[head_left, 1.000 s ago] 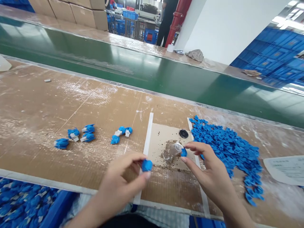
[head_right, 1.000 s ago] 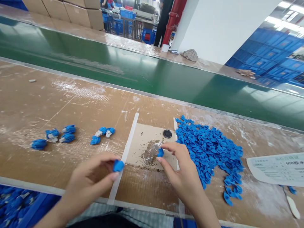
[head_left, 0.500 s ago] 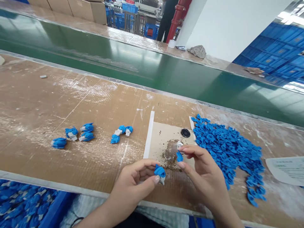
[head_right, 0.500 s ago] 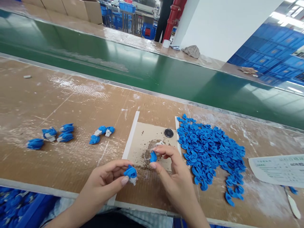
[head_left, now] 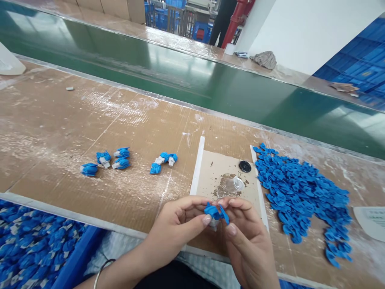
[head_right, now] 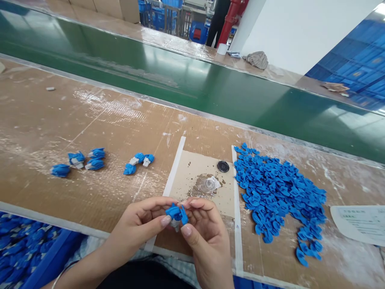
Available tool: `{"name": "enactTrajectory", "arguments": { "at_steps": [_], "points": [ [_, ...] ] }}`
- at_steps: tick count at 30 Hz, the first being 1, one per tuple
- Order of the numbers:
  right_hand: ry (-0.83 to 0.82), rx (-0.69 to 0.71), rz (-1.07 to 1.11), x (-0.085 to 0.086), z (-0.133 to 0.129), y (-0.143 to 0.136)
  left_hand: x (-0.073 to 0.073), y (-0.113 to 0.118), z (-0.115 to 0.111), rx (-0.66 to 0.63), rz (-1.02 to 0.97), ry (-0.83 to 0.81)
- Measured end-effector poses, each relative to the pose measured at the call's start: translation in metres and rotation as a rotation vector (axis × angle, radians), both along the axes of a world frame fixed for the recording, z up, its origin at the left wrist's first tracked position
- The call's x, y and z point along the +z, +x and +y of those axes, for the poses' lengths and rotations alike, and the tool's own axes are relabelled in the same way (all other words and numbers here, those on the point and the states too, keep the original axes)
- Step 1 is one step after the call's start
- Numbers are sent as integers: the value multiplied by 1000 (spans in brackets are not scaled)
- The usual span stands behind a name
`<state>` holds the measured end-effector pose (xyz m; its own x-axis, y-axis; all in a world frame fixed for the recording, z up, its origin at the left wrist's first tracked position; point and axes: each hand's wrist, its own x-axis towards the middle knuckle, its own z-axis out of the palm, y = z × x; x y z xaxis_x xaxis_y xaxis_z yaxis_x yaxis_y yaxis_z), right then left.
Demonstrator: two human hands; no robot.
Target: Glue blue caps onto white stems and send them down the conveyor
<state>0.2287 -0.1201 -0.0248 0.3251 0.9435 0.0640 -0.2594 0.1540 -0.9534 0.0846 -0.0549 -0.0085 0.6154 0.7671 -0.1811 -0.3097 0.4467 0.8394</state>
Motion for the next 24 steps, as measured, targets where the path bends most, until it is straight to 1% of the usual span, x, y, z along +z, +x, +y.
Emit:
{"name": "enactTrajectory", "arguments": {
  "at_steps": [6,12,15,19,24],
  "points": [
    [-10,-19,-91,-3,-2,-1,-3,0,1,-19,4,6],
    [-3,-5,-159,-2,-5,-2,-1,0,0,-27,-28,-20],
    [27,-38,-242,-1,-5,-3,-1,0,1,-16,-30,-31],
    [84,-93,-487,0,-3,-5,-4,-1,0,-26,1,-46],
    [284,3,-923,3,-5,-10,-11,-4,-2,-77,154,6]
  ]
}}
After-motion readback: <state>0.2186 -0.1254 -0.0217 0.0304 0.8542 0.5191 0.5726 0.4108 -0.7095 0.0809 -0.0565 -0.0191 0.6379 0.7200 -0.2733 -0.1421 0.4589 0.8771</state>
